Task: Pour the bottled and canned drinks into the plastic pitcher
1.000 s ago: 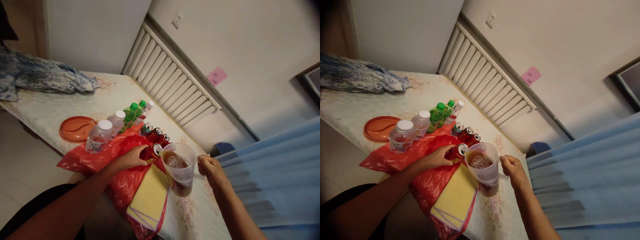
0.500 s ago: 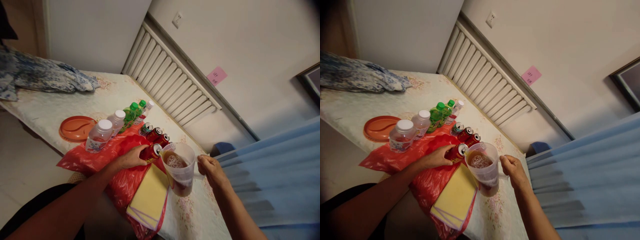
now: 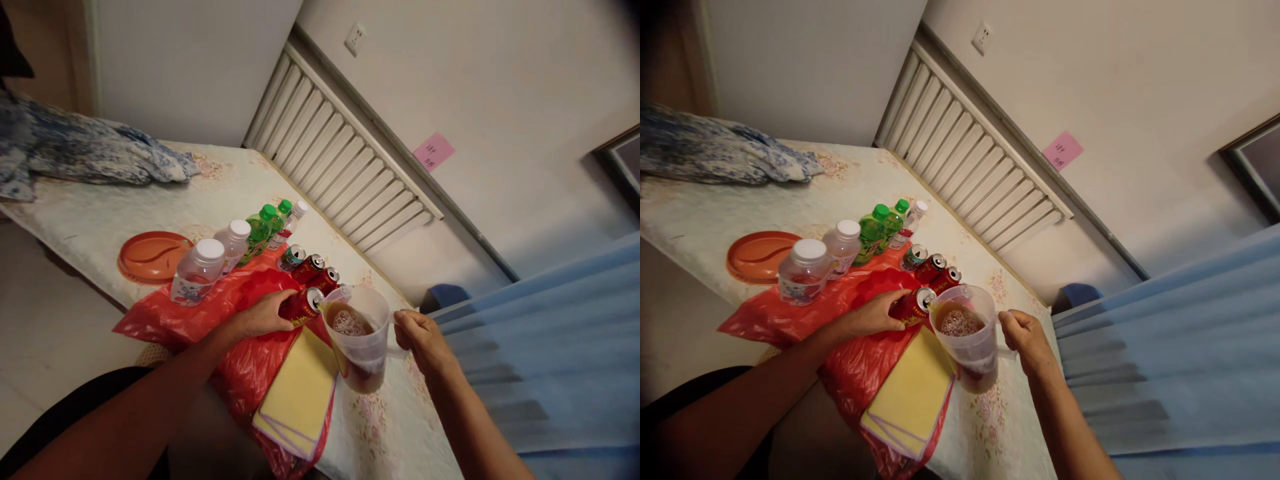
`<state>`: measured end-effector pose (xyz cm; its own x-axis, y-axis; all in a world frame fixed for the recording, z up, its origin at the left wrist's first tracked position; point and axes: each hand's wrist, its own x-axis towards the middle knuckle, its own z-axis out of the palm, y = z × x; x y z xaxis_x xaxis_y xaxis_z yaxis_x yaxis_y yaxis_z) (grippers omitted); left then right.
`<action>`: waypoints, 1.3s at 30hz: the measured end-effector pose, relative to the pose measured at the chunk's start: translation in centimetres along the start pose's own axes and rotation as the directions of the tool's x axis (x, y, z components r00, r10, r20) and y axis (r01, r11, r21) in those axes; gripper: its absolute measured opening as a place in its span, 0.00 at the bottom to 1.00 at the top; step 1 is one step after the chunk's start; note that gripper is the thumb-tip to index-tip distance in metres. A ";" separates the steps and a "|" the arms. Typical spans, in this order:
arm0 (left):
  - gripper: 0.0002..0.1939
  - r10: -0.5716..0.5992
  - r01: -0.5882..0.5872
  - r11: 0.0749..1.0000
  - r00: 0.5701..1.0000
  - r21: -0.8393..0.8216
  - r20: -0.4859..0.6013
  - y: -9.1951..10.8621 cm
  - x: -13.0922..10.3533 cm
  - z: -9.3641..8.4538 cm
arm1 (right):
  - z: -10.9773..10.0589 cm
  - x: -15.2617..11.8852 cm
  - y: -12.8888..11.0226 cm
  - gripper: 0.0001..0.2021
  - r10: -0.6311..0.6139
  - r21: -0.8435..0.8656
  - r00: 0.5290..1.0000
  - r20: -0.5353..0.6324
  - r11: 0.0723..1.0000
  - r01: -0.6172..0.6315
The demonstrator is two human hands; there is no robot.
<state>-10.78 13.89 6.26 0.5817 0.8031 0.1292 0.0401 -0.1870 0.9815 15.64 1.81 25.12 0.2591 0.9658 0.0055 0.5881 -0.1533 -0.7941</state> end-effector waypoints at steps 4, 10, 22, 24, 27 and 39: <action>0.42 0.002 -0.002 1.000 1.000 0.024 -0.004 0.0 -0.1 0.0 | -0.1 0.1 0.3 0.26 -0.003 -0.001 1.000 0.016 1.000 0.003; 0.41 0.016 -0.016 1.000 1.000 0.027 -0.003 0.2 -0.1 -0.1 | 0.0 0.1 0.2 0.26 0.001 -0.007 1.000 0.011 1.000 -0.001; 0.40 0.019 -0.019 1.000 1.000 0.025 -0.017 0.0 -0.1 -0.1 | 0.0 0.1 0.1 0.27 0.003 0.002 1.000 0.030 1.000 -0.003; 0.40 0.016 -0.016 1.000 1.000 0.025 -0.015 0.1 -0.1 -0.1 | 0.1 0.1 0.1 0.26 0.003 0.001 1.000 0.031 1.000 -0.003; 0.40 0.015 -0.014 0.999 1.000 0.030 -0.015 0.2 -0.1 -0.1 | 0.1 0.0 -0.1 0.26 0.004 -0.014 1.000 0.027 1.000 -0.004; 0.36 0.036 -0.036 0.999 0.999 -0.003 0.000 -0.1 -0.1 -0.2 | 0.1 0.1 0.1 0.25 0.003 -0.020 0.999 0.038 1.000 -0.002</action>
<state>-10.96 13.93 6.19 0.5830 0.7957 0.1641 0.0165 -0.2135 0.9768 15.65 1.88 25.03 0.2318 0.9726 -0.0195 0.6030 -0.1594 -0.7817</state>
